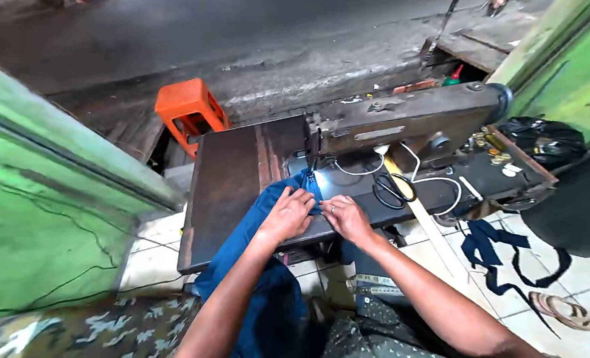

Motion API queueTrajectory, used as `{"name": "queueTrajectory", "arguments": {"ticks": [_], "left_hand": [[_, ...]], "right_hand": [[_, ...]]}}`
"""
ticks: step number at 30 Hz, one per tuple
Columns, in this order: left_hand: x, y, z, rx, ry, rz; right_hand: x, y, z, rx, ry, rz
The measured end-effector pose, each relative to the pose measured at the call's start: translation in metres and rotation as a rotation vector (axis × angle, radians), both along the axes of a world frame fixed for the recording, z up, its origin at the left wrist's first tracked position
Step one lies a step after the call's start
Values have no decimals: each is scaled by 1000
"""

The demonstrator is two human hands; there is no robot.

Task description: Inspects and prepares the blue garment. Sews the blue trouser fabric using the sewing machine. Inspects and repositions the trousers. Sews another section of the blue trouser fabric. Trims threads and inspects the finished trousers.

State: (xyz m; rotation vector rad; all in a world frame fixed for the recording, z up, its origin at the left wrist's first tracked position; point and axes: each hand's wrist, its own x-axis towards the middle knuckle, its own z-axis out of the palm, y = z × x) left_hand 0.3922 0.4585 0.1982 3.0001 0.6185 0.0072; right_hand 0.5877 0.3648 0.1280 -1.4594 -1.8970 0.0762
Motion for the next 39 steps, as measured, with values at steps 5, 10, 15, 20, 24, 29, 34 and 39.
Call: {"name": "queueTrajectory", "arguments": {"ticks": [5,10,15,20,24,29,34,39], "left_hand": [[-3,-7,-11,-52,-35,44],[-2,-6,-18,-23,-74,39],[-2,-7,-21,-32,-92,37],[-1,-8,-21,-48,-83,55],[-2,-9,-24,-40,-120,76],[-4,-9,-30,-14,-127,85],[-1,-6,-32,-15,-132,86],[2,0,-32,-19,-114,104]], "right_hand": [[0,-3,1,29,-55,-12],[1,-4,0,39,-71,-24],[2,-2,2,8,-66,-9],[2,-2,7,-31,-80,-1],[3,-3,7,-45,-84,16],[3,-4,7,-50,-105,22],[4,-3,8,-47,-107,28],[5,5,11,-80,-113,21]]}}
